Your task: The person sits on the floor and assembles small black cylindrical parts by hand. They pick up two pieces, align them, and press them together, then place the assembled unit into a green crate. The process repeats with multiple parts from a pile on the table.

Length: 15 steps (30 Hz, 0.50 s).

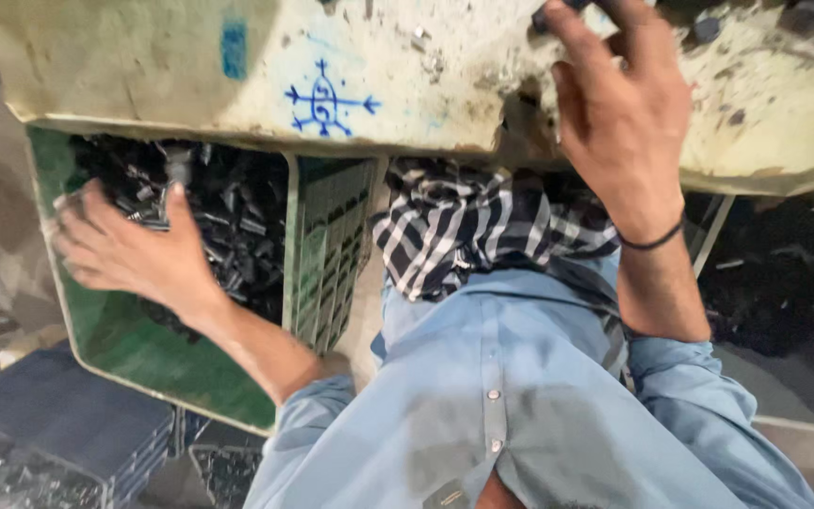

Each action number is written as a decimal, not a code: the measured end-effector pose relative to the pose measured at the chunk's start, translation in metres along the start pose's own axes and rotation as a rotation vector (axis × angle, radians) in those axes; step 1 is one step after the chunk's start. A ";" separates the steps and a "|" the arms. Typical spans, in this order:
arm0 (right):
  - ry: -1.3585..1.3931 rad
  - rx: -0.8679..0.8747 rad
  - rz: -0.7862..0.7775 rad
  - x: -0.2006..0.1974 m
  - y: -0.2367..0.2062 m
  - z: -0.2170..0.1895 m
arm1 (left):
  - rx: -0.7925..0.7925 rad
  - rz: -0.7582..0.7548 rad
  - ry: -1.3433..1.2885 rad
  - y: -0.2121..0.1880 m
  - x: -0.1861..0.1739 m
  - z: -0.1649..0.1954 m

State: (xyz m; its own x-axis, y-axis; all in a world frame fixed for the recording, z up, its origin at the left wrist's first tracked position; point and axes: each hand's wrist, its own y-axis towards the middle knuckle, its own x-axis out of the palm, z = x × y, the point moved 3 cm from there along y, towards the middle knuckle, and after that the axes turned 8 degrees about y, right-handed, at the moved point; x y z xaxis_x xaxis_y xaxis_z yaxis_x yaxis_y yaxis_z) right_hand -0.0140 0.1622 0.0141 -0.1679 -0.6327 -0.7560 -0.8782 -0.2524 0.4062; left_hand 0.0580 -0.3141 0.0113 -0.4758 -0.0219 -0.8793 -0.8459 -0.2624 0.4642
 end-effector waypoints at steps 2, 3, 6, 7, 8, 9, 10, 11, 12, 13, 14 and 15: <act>-0.106 -0.081 -0.013 0.007 0.022 -0.001 | 0.078 0.089 -0.069 0.004 0.003 0.053; -0.118 -0.075 -0.045 0.009 0.028 -0.002 | -0.002 -0.022 -0.299 0.010 0.008 0.079; -0.118 -0.048 -0.113 0.014 0.039 -0.004 | 0.031 -0.241 -0.684 0.033 0.023 0.166; -0.091 -0.028 -0.111 0.013 0.038 -0.004 | 0.192 -0.176 -0.662 0.044 0.025 0.195; -0.063 -0.007 -0.109 0.012 0.037 -0.002 | 0.353 -0.111 -0.633 0.056 0.028 0.221; -0.011 0.011 -0.079 0.008 0.033 -0.001 | 0.408 -0.102 -0.622 0.066 0.034 0.241; 0.043 0.030 -0.051 0.004 0.027 0.000 | 0.463 -0.097 -0.609 0.077 0.042 0.259; 0.096 0.052 -0.024 0.000 0.019 0.001 | 0.516 -0.066 -0.557 0.086 0.050 0.273; 0.243 0.121 0.029 -0.004 0.011 0.004 | 0.566 -0.036 -0.503 0.093 0.058 0.286; 0.392 0.190 0.081 -0.007 0.003 0.006 | 0.615 -0.006 -0.447 0.099 0.067 0.296; 0.542 0.260 0.133 -0.009 -0.007 0.008 | 0.632 -0.028 -0.365 0.103 0.079 0.304; 0.727 0.319 0.220 -0.012 -0.018 0.010 | 0.648 -0.051 -0.282 0.106 0.090 0.310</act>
State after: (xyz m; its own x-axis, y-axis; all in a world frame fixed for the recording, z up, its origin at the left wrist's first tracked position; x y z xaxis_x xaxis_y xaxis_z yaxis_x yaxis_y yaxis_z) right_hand -0.0006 0.1812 0.0105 -0.1156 -0.9871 -0.1108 -0.9623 0.0837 0.2588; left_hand -0.1493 -0.0450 0.0150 -0.4015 0.2490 -0.8814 -0.8003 0.3727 0.4698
